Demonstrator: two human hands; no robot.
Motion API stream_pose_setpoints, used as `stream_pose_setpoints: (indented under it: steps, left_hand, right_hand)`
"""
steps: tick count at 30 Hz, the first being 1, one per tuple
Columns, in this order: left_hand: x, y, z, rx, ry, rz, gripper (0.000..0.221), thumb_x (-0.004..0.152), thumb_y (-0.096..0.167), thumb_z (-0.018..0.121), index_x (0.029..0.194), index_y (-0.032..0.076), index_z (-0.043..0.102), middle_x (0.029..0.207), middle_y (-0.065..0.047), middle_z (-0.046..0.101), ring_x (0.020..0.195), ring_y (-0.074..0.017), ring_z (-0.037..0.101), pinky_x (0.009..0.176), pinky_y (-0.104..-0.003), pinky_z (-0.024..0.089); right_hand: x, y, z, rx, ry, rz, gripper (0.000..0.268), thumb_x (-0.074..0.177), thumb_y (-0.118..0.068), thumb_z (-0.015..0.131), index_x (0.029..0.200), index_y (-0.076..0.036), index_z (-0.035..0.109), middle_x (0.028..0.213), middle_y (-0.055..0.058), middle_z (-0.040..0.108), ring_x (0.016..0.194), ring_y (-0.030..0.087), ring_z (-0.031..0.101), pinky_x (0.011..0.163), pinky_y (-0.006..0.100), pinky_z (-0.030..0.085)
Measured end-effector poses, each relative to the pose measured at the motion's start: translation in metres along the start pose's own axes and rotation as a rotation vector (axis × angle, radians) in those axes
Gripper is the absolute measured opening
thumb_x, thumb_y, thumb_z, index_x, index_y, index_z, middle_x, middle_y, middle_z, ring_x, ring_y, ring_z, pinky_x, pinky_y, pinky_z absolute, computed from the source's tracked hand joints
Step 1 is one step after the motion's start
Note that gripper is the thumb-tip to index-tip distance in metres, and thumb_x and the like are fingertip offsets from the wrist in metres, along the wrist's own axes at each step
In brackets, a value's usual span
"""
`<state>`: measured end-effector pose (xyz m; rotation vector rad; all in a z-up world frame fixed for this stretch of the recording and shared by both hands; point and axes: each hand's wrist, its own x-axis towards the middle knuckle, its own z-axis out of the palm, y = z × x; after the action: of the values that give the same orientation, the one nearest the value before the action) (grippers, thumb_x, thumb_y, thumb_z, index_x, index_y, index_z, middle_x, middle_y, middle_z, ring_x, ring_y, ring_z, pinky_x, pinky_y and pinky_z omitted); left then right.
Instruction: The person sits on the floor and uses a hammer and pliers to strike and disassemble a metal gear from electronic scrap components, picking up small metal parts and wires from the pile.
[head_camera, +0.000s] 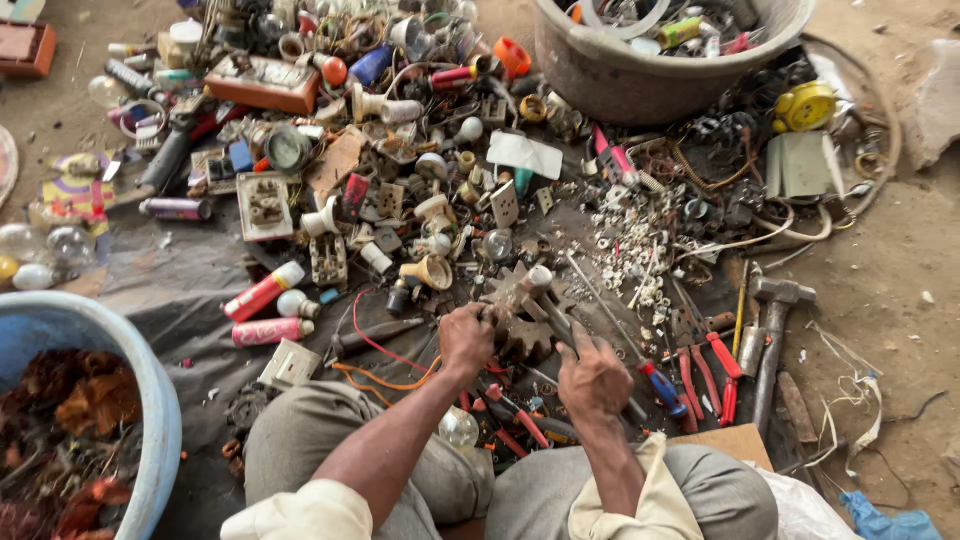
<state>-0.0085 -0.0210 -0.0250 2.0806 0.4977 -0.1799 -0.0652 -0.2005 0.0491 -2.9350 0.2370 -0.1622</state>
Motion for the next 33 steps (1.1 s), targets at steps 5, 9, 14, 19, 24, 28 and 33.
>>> stream_pose_setpoints:
  steps: [5, 9, 14, 19, 24, 28, 33]
  left_hand:
    - [0.009, -0.009, 0.005, -0.099, -0.02, 0.047, 0.025, 0.09, 0.021, 0.065, 0.109, 0.018, 0.08, 0.089, -0.021, 0.074, 0.075, -0.0333, 0.075, 0.073, -0.045, 0.057]
    - [0.008, -0.014, 0.009, -0.092, 0.011, 0.172, 0.023, 0.087, 0.019, 0.066, 0.104, 0.014, 0.08, 0.087, -0.02, 0.074, 0.075, -0.0353, 0.073, 0.07, -0.046, 0.056]
    - [0.008, -0.013, 0.014, -0.171, 0.0, 0.206, 0.02, 0.091, 0.019, 0.066, 0.102, 0.009, 0.078, 0.085, -0.019, 0.073, 0.071, -0.0302, 0.072, 0.07, -0.044, 0.056]
    - [0.006, -0.009, 0.003, -0.183, -0.086, 0.044, 0.02, 0.09, 0.019, 0.065, 0.103, 0.012, 0.079, 0.08, -0.018, 0.074, 0.068, -0.0255, 0.071, 0.07, -0.042, 0.056]
    - [0.005, -0.006, -0.002, -0.188, -0.036, 0.082, 0.02, 0.091, 0.02, 0.066, 0.101, 0.011, 0.079, 0.083, -0.017, 0.075, 0.07, -0.0269, 0.073, 0.072, -0.043, 0.056]
    - [0.003, 0.0, -0.009, -0.091, 0.039, 0.061, 0.022, 0.092, 0.025, 0.067, 0.101, 0.008, 0.077, 0.087, -0.023, 0.073, 0.078, -0.0379, 0.071, 0.073, -0.049, 0.054]
    - [0.001, -0.007, -0.005, 0.14, 0.019, 0.054, 0.021, 0.093, 0.024, 0.065, 0.097, 0.004, 0.071, 0.089, -0.027, 0.073, 0.084, -0.0445, 0.07, 0.077, -0.054, 0.055]
  right_hand:
    - [-0.004, 0.012, 0.009, 0.071, 0.323, -0.185, 0.046, 0.087, -0.029, 0.079, 0.128, -0.01, 0.072, 0.099, 0.016, 0.074, 0.079, 0.03, 0.073, 0.066, 0.042, 0.06]
    - [-0.006, 0.01, 0.016, -0.042, 0.142, -0.11, 0.046, 0.089, -0.029, 0.078, 0.131, -0.012, 0.07, 0.094, 0.015, 0.075, 0.073, 0.027, 0.072, 0.063, 0.041, 0.06]
    - [-0.003, 0.019, 0.027, -0.066, 0.178, -0.14, 0.042, 0.086, -0.028, 0.079, 0.126, -0.014, 0.073, 0.092, 0.014, 0.076, 0.071, 0.025, 0.072, 0.061, 0.039, 0.059]
    - [-0.009, 0.023, 0.033, 0.104, 0.365, -0.236, 0.044, 0.092, -0.032, 0.076, 0.131, -0.011, 0.07, 0.098, 0.015, 0.075, 0.076, 0.026, 0.071, 0.064, 0.038, 0.059]
    - [-0.004, 0.01, 0.029, 0.141, -0.046, 0.128, 0.048, 0.089, -0.033, 0.075, 0.134, -0.018, 0.069, 0.097, 0.011, 0.077, 0.073, 0.024, 0.073, 0.062, 0.038, 0.058]
    - [-0.007, 0.009, 0.014, 0.314, 0.091, 0.093, 0.048, 0.09, -0.034, 0.075, 0.135, -0.017, 0.07, 0.098, 0.01, 0.079, 0.082, 0.024, 0.074, 0.069, 0.039, 0.057]
    - [-0.005, 0.008, -0.002, 0.461, 0.115, -0.167, 0.041, 0.096, -0.034, 0.068, 0.124, -0.004, 0.063, 0.1, 0.014, 0.072, 0.085, 0.028, 0.073, 0.067, 0.041, 0.063]
